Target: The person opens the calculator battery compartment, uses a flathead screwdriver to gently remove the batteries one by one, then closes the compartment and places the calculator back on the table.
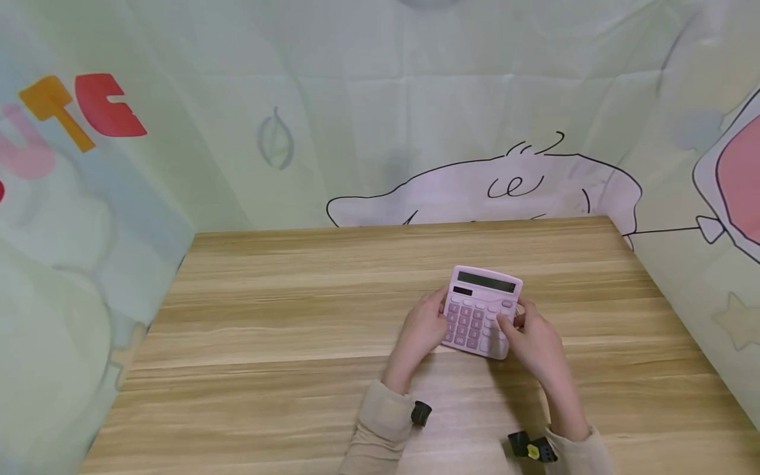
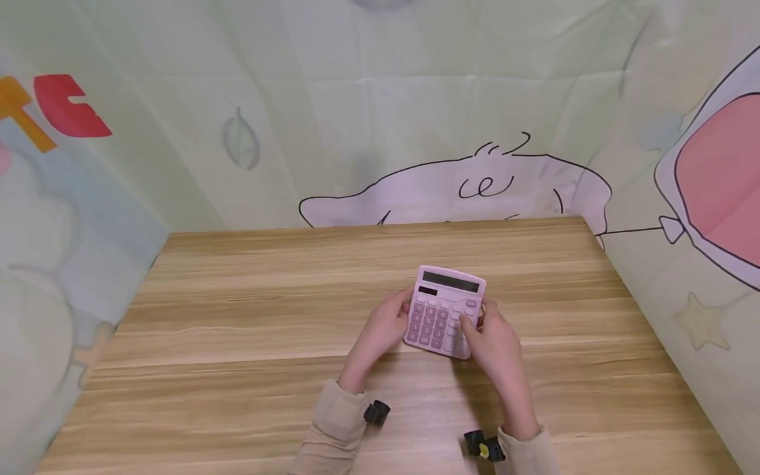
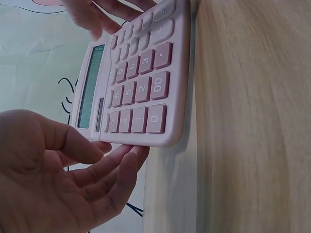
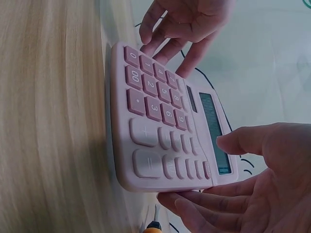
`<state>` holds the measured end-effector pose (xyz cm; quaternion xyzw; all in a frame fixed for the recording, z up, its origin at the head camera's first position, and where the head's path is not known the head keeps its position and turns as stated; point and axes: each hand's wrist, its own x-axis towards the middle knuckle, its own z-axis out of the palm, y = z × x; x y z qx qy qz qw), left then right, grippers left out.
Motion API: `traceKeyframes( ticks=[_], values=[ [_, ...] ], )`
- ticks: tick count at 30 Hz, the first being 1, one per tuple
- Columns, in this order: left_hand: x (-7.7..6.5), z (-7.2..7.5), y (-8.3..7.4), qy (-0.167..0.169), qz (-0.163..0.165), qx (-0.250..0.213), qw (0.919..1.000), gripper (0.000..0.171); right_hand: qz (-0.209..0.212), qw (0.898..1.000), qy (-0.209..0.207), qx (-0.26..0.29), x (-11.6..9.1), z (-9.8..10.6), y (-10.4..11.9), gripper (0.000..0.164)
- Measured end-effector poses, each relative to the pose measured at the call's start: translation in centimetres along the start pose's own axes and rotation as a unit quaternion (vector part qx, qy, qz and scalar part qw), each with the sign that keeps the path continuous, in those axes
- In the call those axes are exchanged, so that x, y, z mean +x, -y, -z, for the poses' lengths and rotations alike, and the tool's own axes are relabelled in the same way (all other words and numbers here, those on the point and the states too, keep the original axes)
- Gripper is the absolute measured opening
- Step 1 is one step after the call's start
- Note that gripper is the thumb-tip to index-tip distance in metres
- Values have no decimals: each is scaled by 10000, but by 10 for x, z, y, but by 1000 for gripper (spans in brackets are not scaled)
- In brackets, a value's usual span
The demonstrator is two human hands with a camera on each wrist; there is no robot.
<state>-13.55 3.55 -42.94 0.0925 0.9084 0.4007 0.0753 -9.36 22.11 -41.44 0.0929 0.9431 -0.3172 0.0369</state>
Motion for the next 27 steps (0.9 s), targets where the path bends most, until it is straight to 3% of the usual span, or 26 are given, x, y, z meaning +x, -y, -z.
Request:
traceKeyframes(
  ticks=[17,27],
  values=[
    [-2,4,-4,-60,-117,-100,9999,57,105,9998,-123,128,-2,4,1,63],
    [-4,4,-6,-132,-151,-170,9997,57,-107,9991,-85,394,-3,8,2,67]
  ],
)
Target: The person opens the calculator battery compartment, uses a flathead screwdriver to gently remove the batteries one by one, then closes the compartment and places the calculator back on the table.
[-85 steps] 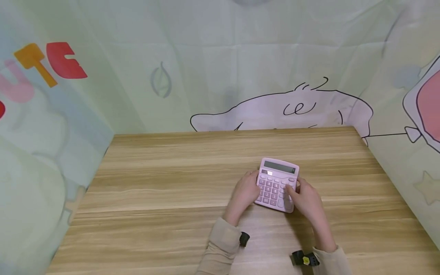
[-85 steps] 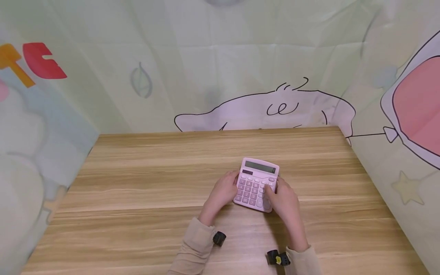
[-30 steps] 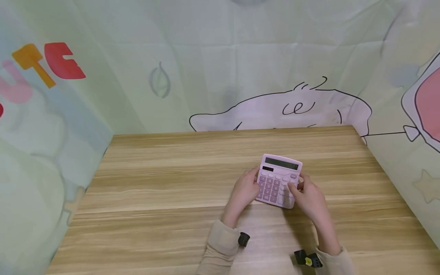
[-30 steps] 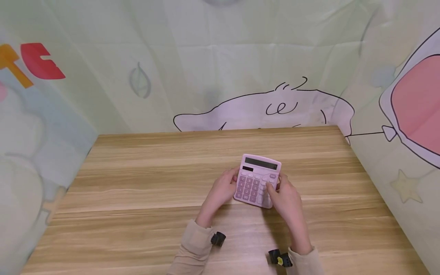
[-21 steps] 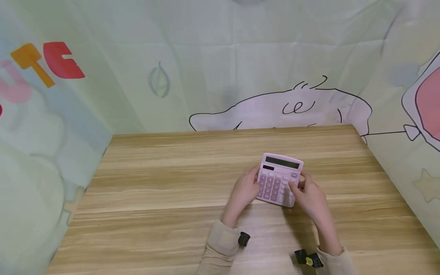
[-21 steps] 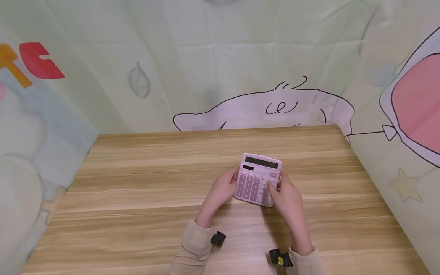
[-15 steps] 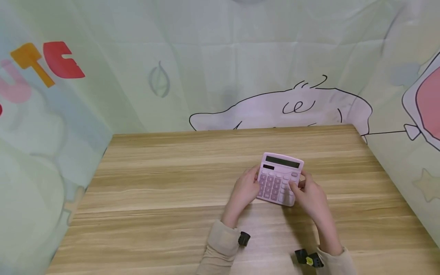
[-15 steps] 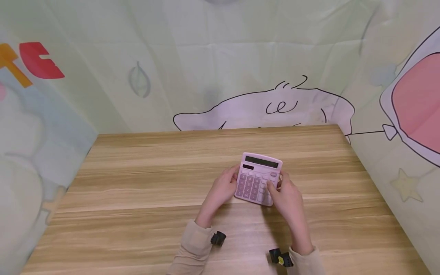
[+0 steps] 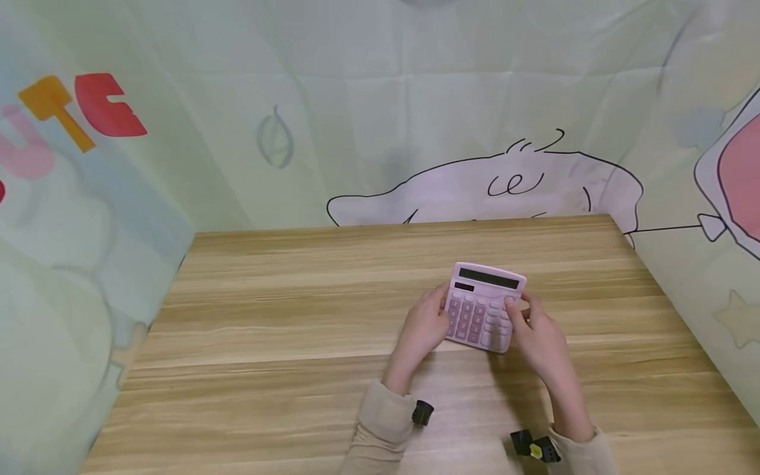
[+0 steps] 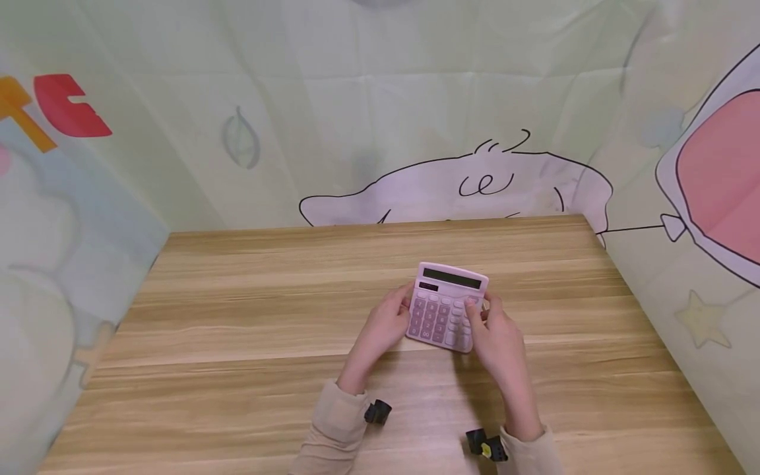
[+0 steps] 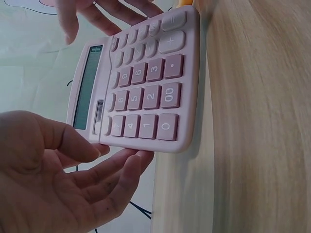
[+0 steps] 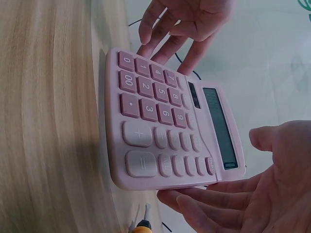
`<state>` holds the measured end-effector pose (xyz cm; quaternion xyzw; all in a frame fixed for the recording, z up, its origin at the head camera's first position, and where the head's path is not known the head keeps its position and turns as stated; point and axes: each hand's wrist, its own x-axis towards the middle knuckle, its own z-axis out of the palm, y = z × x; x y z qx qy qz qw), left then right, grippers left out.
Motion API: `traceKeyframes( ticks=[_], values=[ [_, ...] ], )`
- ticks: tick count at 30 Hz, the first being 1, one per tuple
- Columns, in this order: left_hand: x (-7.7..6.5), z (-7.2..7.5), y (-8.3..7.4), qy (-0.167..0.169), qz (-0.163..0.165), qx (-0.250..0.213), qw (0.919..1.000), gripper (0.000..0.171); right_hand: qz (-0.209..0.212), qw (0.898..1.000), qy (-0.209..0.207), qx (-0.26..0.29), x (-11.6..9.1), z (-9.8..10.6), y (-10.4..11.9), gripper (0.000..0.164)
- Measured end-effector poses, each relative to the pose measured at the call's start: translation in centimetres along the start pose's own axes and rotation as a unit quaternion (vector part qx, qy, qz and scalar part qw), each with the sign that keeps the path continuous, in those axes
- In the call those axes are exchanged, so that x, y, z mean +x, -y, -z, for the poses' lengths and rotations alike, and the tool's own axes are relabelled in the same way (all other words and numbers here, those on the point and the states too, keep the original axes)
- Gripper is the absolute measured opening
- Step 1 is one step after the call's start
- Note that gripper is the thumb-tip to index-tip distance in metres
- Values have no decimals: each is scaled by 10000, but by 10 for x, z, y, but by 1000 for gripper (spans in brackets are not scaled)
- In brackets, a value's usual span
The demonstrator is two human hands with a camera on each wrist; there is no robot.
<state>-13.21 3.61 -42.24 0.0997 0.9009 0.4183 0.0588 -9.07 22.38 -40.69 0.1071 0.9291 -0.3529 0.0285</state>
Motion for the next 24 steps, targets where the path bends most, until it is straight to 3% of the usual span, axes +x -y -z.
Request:
traceKeyframes(
  ticks=[24],
  values=[
    [-2,3,-5,-76,-107,-90,9999,55,-49,9997,-112,233,-3,2,3,69]
  ],
)
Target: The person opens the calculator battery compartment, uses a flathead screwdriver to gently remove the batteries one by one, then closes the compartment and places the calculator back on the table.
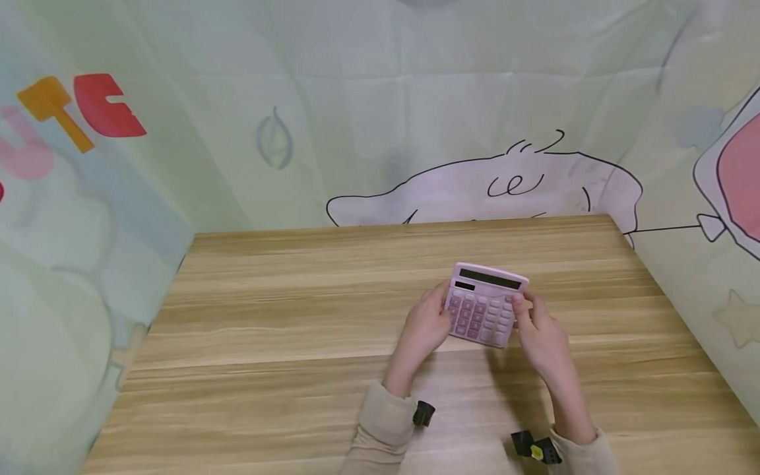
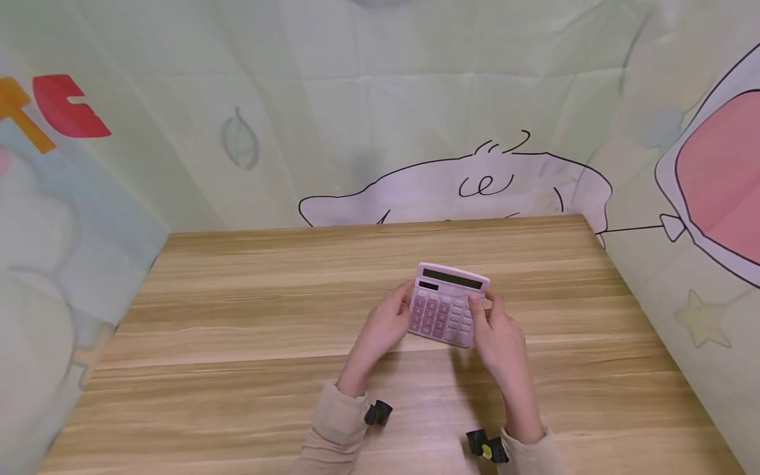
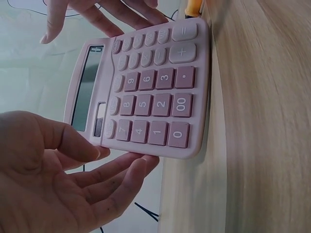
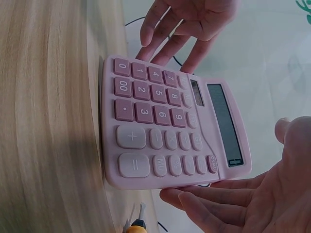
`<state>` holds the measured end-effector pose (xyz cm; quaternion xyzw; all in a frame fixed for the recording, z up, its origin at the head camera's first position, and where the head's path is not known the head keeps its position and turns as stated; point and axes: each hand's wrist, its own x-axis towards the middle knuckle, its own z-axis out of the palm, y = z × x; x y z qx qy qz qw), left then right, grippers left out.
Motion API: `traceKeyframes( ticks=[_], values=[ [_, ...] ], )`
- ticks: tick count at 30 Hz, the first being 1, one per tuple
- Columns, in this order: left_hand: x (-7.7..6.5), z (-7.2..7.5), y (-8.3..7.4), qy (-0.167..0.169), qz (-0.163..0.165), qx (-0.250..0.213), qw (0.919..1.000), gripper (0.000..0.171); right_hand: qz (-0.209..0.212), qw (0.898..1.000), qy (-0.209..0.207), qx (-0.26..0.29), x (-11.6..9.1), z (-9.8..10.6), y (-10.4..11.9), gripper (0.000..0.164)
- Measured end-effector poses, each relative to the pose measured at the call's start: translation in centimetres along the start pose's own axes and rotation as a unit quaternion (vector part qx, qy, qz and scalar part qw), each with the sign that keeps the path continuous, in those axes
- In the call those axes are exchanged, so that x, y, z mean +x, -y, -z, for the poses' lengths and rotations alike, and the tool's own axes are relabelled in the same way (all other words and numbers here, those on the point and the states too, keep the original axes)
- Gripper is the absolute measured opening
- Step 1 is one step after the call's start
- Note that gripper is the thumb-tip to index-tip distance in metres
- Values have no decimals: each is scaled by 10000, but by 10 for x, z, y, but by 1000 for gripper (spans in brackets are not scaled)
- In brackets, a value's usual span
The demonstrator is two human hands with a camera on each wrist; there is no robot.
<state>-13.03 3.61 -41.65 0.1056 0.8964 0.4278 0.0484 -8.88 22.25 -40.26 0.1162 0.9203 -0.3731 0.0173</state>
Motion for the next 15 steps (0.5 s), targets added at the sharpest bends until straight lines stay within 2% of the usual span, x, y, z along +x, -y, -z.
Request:
traceKeyframes(
  ticks=[15],
  values=[
    [-2,-1,-1,-116,11,-146,9998,57,155,9997,-178,105,-2,3,2,66]
  ],
)
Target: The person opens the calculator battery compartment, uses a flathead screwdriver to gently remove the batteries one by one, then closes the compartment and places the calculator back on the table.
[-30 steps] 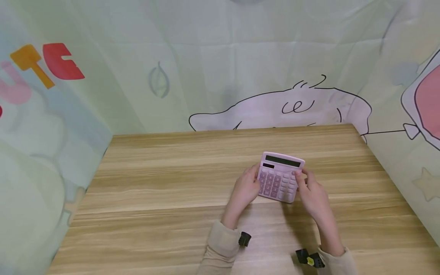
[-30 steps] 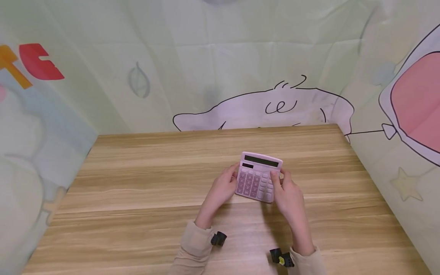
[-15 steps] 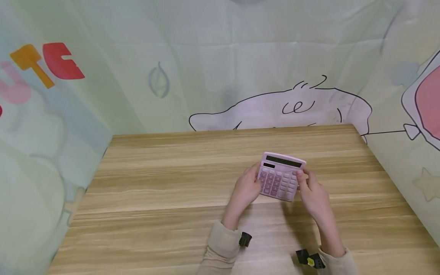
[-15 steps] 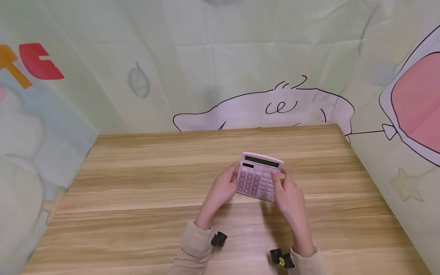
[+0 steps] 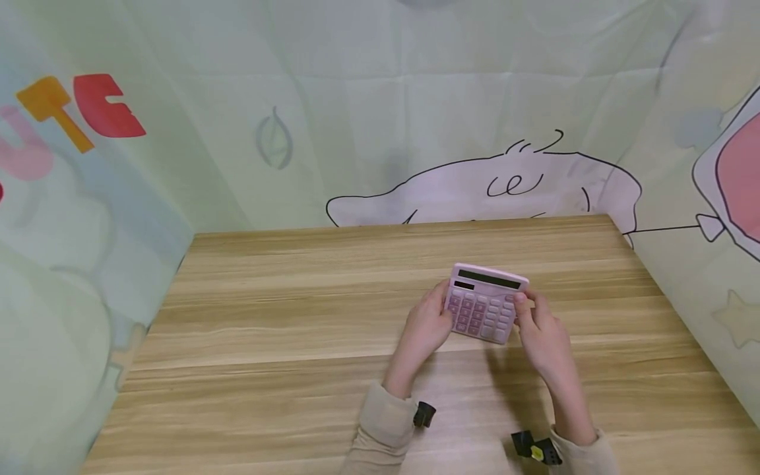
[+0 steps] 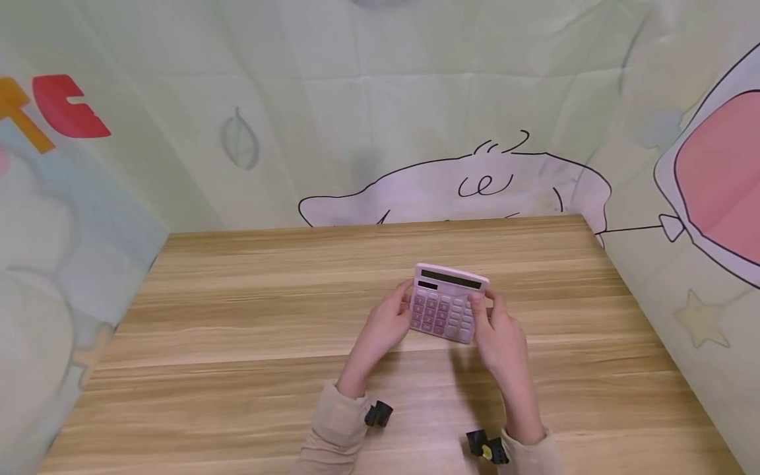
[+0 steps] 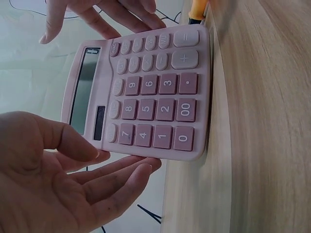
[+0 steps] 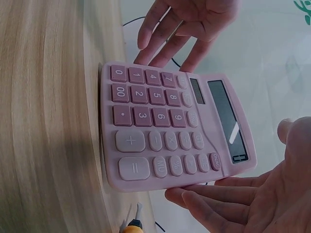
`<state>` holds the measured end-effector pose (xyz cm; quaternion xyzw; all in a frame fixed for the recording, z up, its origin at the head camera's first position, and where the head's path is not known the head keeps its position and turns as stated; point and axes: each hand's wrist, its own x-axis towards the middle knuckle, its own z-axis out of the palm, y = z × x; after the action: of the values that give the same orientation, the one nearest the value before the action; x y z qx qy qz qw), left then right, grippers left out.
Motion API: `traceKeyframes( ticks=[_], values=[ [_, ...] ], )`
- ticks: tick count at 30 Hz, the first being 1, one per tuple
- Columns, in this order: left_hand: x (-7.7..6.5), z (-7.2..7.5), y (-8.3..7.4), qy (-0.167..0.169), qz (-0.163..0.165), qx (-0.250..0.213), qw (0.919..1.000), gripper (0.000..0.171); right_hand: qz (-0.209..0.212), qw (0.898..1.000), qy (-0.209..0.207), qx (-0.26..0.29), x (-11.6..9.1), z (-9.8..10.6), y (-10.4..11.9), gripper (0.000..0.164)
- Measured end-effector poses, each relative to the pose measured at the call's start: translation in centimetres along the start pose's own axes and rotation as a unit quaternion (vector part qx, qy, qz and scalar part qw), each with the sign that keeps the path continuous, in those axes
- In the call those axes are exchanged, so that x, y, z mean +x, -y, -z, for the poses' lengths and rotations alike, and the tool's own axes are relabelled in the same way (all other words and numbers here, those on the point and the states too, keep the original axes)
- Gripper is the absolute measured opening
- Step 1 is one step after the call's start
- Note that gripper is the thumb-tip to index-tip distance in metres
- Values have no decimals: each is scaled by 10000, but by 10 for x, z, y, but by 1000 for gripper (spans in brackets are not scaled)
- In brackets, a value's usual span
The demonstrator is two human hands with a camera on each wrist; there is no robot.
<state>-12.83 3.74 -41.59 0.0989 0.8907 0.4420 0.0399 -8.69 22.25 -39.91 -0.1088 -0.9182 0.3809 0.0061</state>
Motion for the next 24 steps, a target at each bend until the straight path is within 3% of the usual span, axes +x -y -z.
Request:
traceKeyframes(
  ticks=[24],
  values=[
    [-3,3,-5,-69,108,-100,9999,55,-104,9996,-217,138,0,0,2,66]
  ],
)
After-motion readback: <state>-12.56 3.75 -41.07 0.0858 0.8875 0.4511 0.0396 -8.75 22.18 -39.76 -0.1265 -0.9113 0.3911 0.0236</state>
